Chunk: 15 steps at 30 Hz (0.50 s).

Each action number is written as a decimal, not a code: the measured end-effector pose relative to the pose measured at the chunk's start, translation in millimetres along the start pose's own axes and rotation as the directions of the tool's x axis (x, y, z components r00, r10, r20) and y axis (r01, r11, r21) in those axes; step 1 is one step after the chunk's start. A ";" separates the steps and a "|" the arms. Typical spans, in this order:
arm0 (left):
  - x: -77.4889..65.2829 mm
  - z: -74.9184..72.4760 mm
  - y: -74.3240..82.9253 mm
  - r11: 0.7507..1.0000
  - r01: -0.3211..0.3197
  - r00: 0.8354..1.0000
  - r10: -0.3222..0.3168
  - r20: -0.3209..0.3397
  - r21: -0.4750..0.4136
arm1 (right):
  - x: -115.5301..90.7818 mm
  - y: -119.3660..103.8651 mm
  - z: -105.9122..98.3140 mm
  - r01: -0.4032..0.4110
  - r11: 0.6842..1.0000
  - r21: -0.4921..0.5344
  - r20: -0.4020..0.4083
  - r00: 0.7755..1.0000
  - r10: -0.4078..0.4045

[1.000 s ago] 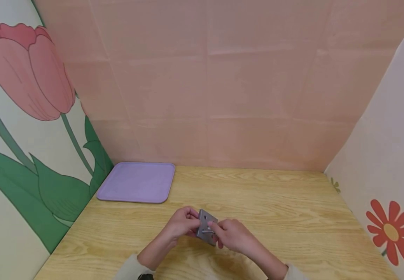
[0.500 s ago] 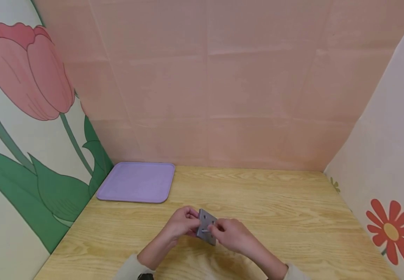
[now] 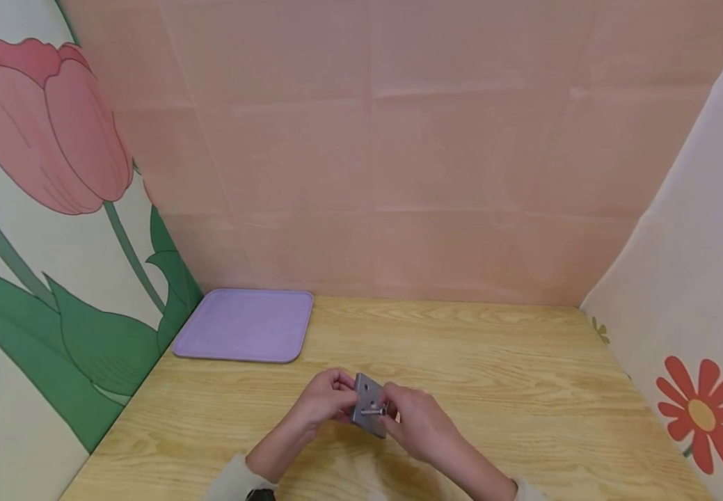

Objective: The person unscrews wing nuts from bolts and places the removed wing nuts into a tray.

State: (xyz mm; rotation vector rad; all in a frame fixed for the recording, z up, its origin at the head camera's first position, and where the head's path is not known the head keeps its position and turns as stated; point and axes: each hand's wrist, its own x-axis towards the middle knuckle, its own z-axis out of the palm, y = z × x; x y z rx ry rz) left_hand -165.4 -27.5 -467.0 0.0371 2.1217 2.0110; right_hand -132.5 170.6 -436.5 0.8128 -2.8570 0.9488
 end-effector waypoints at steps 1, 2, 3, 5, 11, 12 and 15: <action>0.0 -0.1 0.3 1.000 0.001 1.000 -0.001 0.000 0.002 | -0.1 -0.2 0.0 0.000 1.000 -0.004 -0.005 1.000 0.000; -0.2 -0.2 0.6 1.000 0.002 1.000 -0.002 0.000 0.005 | -0.2 -0.1 0.2 -0.003 1.000 -0.007 -0.006 1.000 0.003; -0.1 -0.3 0.5 1.000 0.001 1.000 -0.001 -0.001 0.007 | -0.3 -0.3 0.2 -0.013 1.000 -0.005 -0.004 1.000 0.013; -0.7 -0.6 0.7 1.000 0.003 1.000 -0.003 -0.002 0.013 | -0.1 -0.5 0.2 -0.034 0.999 0.016 0.007 0.999 0.034; -1.8 0.0 2.3 1.000 0.010 1.000 -0.010 -0.002 0.025 | 4.9 2.5 -1.4 -0.184 0.974 0.128 0.113 0.979 0.170; -1.6 0.3 2.3 1.000 0.008 1.000 -0.008 0.000 0.027 | 5.9 3.8 -1.4 -0.210 0.967 0.147 0.138 0.972 0.190; -1.2 1.4 2.1 0.999 0.011 1.000 -0.011 0.007 0.037 | 6.6 8.0 -1.0 -0.248 0.949 0.195 0.193 0.958 0.211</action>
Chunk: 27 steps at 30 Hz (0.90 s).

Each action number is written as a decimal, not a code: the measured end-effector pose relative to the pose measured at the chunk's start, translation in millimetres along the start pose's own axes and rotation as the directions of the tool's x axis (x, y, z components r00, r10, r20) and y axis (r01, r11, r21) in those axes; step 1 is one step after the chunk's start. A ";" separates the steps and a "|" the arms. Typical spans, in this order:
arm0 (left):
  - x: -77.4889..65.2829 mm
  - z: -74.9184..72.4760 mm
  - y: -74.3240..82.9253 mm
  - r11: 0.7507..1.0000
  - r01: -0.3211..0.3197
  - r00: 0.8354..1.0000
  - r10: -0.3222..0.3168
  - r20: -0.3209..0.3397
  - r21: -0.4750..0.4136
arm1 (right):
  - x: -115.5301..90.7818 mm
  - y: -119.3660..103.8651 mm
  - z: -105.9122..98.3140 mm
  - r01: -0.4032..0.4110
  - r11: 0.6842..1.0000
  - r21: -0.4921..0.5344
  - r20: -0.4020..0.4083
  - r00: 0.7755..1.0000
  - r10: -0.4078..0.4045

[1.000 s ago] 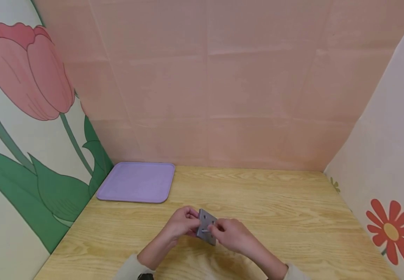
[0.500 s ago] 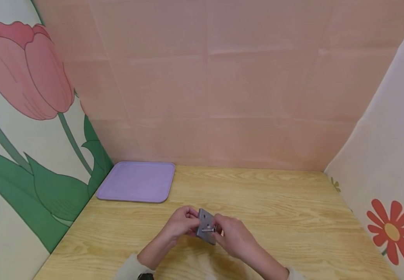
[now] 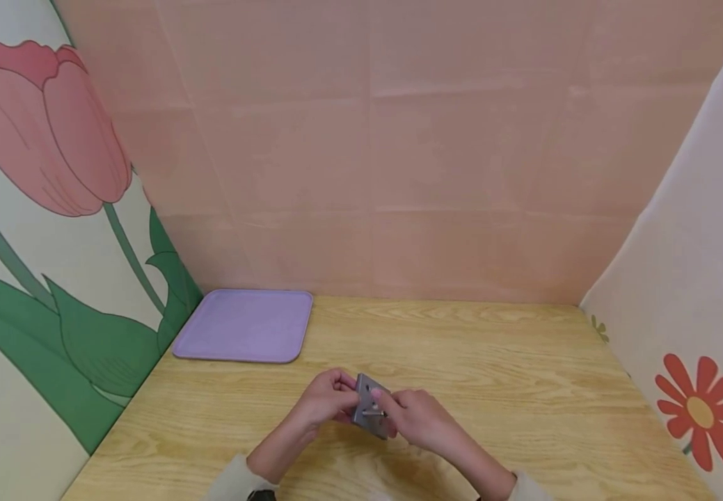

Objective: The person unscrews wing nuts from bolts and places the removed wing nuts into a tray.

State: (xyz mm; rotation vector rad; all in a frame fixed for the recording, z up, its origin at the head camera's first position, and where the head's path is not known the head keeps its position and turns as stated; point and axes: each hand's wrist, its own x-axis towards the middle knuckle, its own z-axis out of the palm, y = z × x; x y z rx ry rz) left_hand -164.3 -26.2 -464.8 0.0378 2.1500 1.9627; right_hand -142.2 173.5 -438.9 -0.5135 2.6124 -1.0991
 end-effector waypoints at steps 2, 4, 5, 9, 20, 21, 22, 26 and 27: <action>0.0 0.4 -0.5 1.000 0.003 1.000 -0.003 0.008 0.001 | -0.3 1.1 0.1 -0.005 1.000 0.021 0.021 1.000 0.005; -0.4 0.5 -0.8 1.000 0.008 1.000 -0.008 0.012 0.004 | -0.8 2.2 0.9 -0.003 1.000 0.023 0.023 1.000 0.003; -0.7 0.6 -0.7 1.000 0.011 1.000 -0.011 0.013 0.003 | -1.1 2.5 1.4 -0.003 1.000 0.018 0.021 1.000 0.003; -1.1 0.7 -0.4 1.000 0.005 1.000 -0.005 0.003 0.007 | -1.8 3.5 3.7 0.010 1.000 -0.020 -0.021 1.000 -0.011; -1.2 0.8 -1.0 1.000 -0.018 1.000 0.018 -0.007 -0.013 | -6.7 -0.4 4.4 0.141 0.981 -0.136 -0.102 0.983 -0.156; -1.3 0.9 -0.9 1.000 -0.019 1.000 0.019 -0.008 -0.013 | -7.1 -0.9 4.5 0.155 0.977 -0.145 -0.109 0.979 -0.172; -1.4 1.0 -0.7 1.000 -0.019 1.000 0.019 -0.006 -0.013 | -7.5 -1.6 4.5 0.169 0.973 -0.154 -0.117 0.975 -0.188; -1.5 1.1 -0.8 1.000 -0.025 1.000 0.025 -0.007 -0.010 | -8.9 -3.9 4.8 0.215 0.959 -0.185 -0.147 0.959 -0.244; -1.3 1.1 -0.8 1.000 -0.026 1.000 0.026 -0.007 -0.011 | -9.1 -4.3 4.8 0.223 0.956 -0.190 -0.154 0.955 -0.253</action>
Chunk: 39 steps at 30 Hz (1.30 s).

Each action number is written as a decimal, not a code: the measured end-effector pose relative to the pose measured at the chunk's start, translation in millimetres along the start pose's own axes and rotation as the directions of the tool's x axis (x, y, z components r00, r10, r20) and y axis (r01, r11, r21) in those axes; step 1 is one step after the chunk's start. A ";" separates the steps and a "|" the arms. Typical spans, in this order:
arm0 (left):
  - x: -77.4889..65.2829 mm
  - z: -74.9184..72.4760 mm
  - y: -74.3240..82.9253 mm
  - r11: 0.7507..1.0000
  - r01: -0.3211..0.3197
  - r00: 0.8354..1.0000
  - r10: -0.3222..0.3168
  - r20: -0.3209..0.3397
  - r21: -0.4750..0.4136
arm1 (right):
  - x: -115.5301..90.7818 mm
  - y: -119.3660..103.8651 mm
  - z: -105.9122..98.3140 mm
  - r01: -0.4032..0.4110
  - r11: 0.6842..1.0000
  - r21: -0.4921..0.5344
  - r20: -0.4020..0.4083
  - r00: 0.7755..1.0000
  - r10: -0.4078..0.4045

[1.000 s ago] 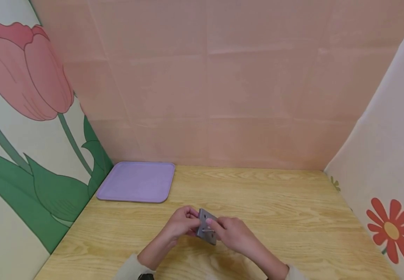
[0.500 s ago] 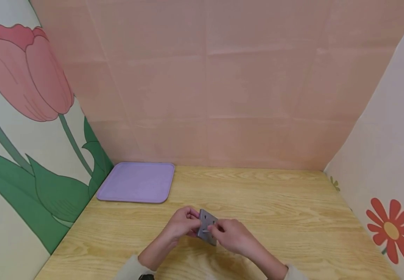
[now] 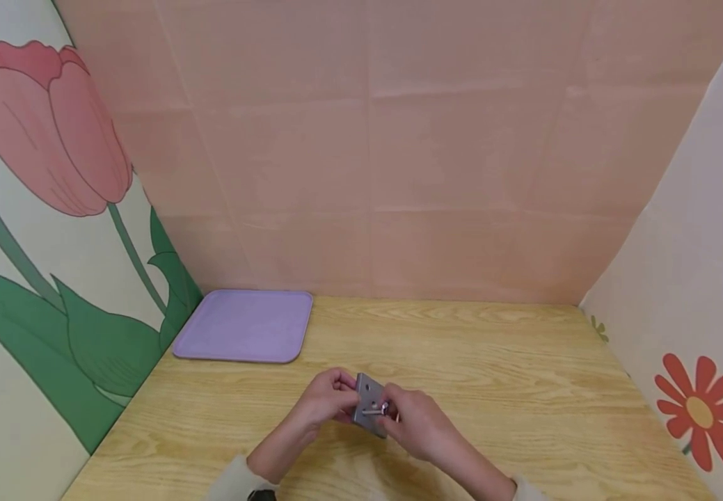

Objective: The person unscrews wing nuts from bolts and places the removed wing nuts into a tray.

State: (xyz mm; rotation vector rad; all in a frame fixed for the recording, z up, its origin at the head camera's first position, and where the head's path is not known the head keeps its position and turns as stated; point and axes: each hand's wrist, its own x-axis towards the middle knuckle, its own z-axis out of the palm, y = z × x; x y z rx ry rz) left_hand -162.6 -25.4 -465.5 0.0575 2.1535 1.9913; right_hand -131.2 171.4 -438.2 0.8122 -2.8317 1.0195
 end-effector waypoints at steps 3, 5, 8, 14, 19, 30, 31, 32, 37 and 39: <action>0.0 -0.4 -0.1 1.000 0.003 1.000 -0.003 -0.001 -0.005 | -0.5 -0.7 -0.3 0.009 1.000 0.003 -0.007 1.000 -0.009; 0.0 -0.8 0.4 1.000 0.006 1.000 -0.006 0.000 -0.008 | -0.5 -1.0 -0.7 -0.004 1.000 0.015 0.003 1.000 0.004; -0.1 -1.3 0.5 1.000 0.009 1.000 -0.009 0.002 -0.007 | 0.9 -1.6 -1.6 -0.058 0.998 0.038 0.038 0.998 0.057; -0.9 -2.2 0.6 1.000 0.013 1.000 -0.013 0.004 -0.010 | 4.8 1.5 -4.3 -0.221 0.968 0.119 0.157 0.967 0.201; -2.4 -2.5 1.4 1.000 0.017 1.000 -0.017 0.002 -0.008 | 6.9 6.4 -4.4 -0.274 0.944 0.182 0.247 0.942 0.226; -1.1 -2.3 1.9 1.000 0.019 1.000 -0.019 0.003 -0.010 | 8.6 7.0 -2.7 -0.263 0.943 0.203 0.249 0.945 0.210; -0.9 -2.2 1.9 1.000 0.020 1.000 -0.020 0.003 -0.010 | 8.7 6.7 -2.9 -0.260 0.947 0.190 0.246 0.946 0.210; -0.8 -2.1 2.0 1.000 0.020 1.000 -0.020 0.002 -0.011 | 8.6 6.5 -3.0 -0.258 0.950 0.176 0.242 0.947 0.212; 0.1 -2.2 1.4 1.000 0.020 1.000 -0.020 0.003 -0.020 | 6.1 4.8 -3.3 -0.191 0.977 0.095 0.175 0.969 0.173; 0.5 -2.4 0.8 1.000 0.018 1.000 -0.018 0.006 -0.025 | 4.6 4.4 -3.4 -0.151 0.985 0.077 0.145 0.980 0.139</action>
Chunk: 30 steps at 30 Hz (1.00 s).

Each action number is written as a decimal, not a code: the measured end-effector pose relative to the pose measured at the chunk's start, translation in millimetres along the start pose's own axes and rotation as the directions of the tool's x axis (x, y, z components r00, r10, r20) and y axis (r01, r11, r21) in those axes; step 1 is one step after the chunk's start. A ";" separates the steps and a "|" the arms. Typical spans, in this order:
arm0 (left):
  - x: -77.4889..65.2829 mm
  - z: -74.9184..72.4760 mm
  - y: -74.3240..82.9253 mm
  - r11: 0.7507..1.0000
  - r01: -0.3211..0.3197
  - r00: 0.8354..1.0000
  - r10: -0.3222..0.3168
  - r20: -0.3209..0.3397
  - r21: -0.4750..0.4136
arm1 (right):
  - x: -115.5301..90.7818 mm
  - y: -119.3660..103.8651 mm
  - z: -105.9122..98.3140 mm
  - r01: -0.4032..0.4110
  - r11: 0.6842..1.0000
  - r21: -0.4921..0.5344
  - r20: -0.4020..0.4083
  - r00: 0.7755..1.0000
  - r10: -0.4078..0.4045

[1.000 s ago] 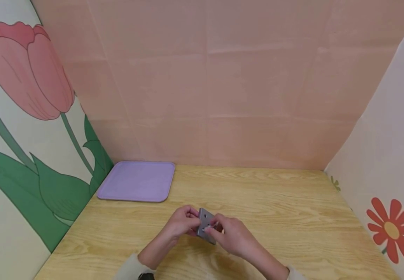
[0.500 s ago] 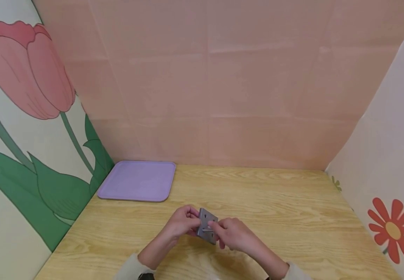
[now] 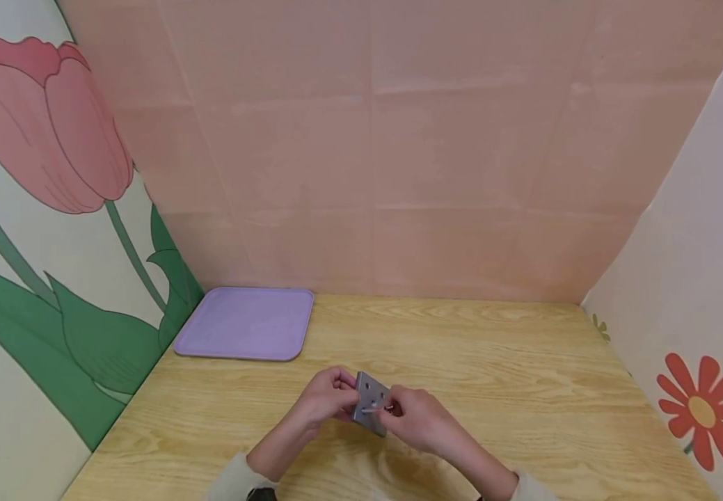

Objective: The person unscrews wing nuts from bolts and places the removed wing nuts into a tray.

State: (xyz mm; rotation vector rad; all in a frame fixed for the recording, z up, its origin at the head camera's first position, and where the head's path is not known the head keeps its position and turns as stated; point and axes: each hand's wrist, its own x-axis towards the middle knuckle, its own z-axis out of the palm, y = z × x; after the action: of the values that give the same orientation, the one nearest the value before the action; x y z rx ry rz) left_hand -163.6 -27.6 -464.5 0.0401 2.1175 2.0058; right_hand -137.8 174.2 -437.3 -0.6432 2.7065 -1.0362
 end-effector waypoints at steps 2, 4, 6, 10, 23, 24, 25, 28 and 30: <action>0.2 0.0 -0.6 1.000 -0.005 1.000 0.005 0.002 -0.002 | -0.8 -0.1 0.5 0.041 0.999 -0.024 -0.028 0.999 -0.042; 0.6 0.3 -1.5 1.000 -0.007 1.000 0.007 0.001 0.000 | -1.5 -0.3 1.1 0.078 0.996 -0.047 -0.051 0.995 -0.081; 0.8 0.6 -2.6 1.000 -0.008 1.000 0.008 0.000 0.006 | -2.2 -0.8 1.7 0.107 0.991 -0.074 -0.076 0.991 -0.113; 1.7 0.9 -4.8 1.000 -0.009 1.000 0.009 -0.005 0.018 | -3.5 -2.3 2.7 0.135 0.985 -0.108 -0.109 0.983 -0.146; -1.0 -1.1 -1.9 1.000 -0.014 1.000 0.014 -0.005 0.013 | -3.2 -3.0 2.7 0.057 0.997 -0.051 -0.077 0.995 -0.061; -1.1 -1.1 -1.5 1.000 -0.012 1.000 0.012 -0.005 0.014 | -2.6 -3.1 2.3 0.033 0.999 -0.028 -0.062 0.998 -0.034; -1.1 -1.1 -1.2 1.000 -0.012 1.000 0.012 -0.006 0.018 | -2.0 -3.1 2.0 0.006 1.000 -0.009 -0.047 0.999 -0.007; -1.5 -0.8 -0.5 1.000 -0.005 1.000 0.005 -0.007 0.018 | -0.3 -2.0 1.0 -0.058 0.997 0.053 0.001 0.998 0.058; -1.3 -0.3 -0.6 1.000 -0.006 1.000 0.006 -0.009 0.018 | 0.5 0.0 1.1 -0.087 0.992 0.087 0.030 0.996 0.085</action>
State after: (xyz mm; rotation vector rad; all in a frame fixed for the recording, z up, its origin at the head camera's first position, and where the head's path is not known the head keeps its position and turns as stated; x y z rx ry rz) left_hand -162.4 -28.2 -464.9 0.0407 2.1436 1.9934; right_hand -138.0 173.3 -438.1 -0.5164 2.6241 -1.1105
